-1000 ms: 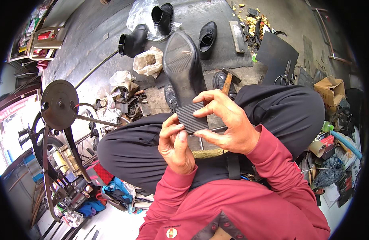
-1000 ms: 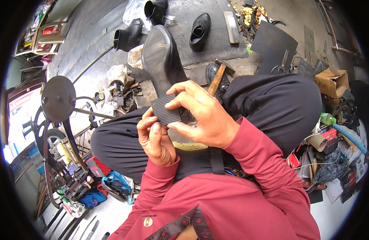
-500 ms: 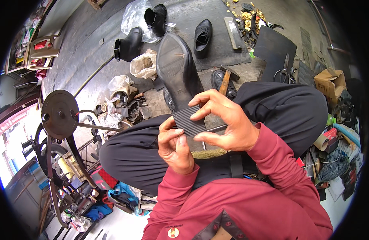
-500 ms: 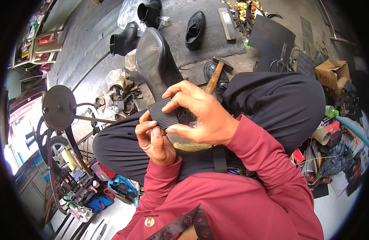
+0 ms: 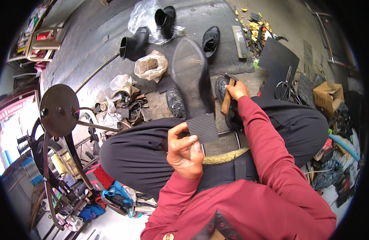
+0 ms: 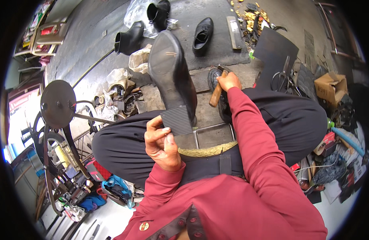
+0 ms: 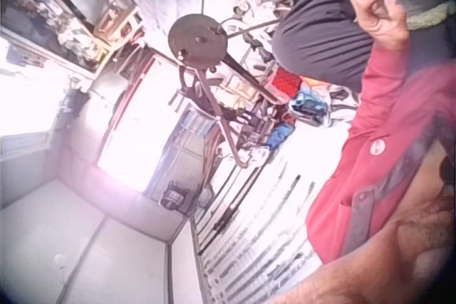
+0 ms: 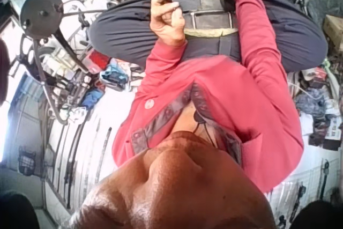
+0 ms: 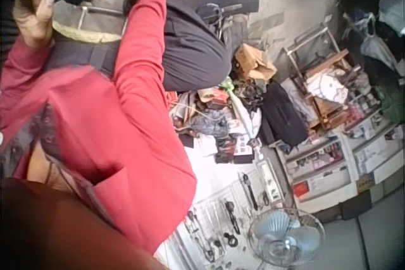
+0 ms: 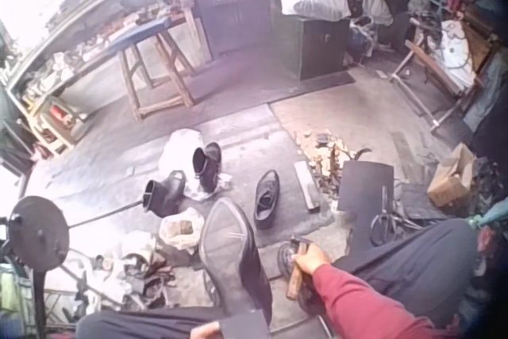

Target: The person sits cross-legged and repairs a black shoe by attaching a new heel sole. They position the sole, insert nails, and hammer them in. They then trim excess material with scissors and inspect the shoe.

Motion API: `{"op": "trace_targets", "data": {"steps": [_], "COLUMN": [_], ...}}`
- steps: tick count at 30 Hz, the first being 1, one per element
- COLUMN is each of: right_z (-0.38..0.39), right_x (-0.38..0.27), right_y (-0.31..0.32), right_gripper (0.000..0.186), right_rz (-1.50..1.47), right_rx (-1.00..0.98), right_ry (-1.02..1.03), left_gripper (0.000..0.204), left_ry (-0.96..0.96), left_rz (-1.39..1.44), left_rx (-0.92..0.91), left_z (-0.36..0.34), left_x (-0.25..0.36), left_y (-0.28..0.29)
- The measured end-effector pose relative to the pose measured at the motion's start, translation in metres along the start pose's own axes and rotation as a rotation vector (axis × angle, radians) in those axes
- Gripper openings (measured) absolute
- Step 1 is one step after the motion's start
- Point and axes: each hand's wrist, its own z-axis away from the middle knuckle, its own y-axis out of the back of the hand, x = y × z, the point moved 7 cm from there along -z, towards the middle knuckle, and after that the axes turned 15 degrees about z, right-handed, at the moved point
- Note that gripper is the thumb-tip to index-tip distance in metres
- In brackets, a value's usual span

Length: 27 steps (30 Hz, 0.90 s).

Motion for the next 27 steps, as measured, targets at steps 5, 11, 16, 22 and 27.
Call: {"op": "trace_targets", "data": {"steps": [5, 11, 16, 22, 27], "right_z": [-0.035, 0.006, 0.129, 0.315, 0.38], "right_x": [0.02, -0.009, -0.046, -0.031, -0.046], "right_y": [-0.027, 0.001, 0.133, 0.226, 0.226], "right_gripper": [0.064, 0.023, 0.05, 0.063, 0.067], "right_rz": [-0.195, -1.009, -1.012, -0.405, -0.068], "right_rx": [-0.115, -0.228, -0.081, 0.112, 0.135], "right_ry": [-0.049, -0.029, 0.427, 0.968, 1.325], "left_gripper": [0.037, 0.032, 0.024, 0.021, 0.021], "left_ry": [0.045, 0.097, 0.121, 0.11, 0.068], "left_rz": [-0.016, 0.035, 0.063, 0.115, 0.065], "left_rx": [0.002, 0.052, 0.096, 0.102, 0.095], "left_z": [0.0, 0.002, 0.001, -0.003, -0.006], "left_x": [0.002, 0.001, -0.001, -0.004, -0.005], "left_y": [0.0, 0.001, 0.002, 0.001, 0.001]}}
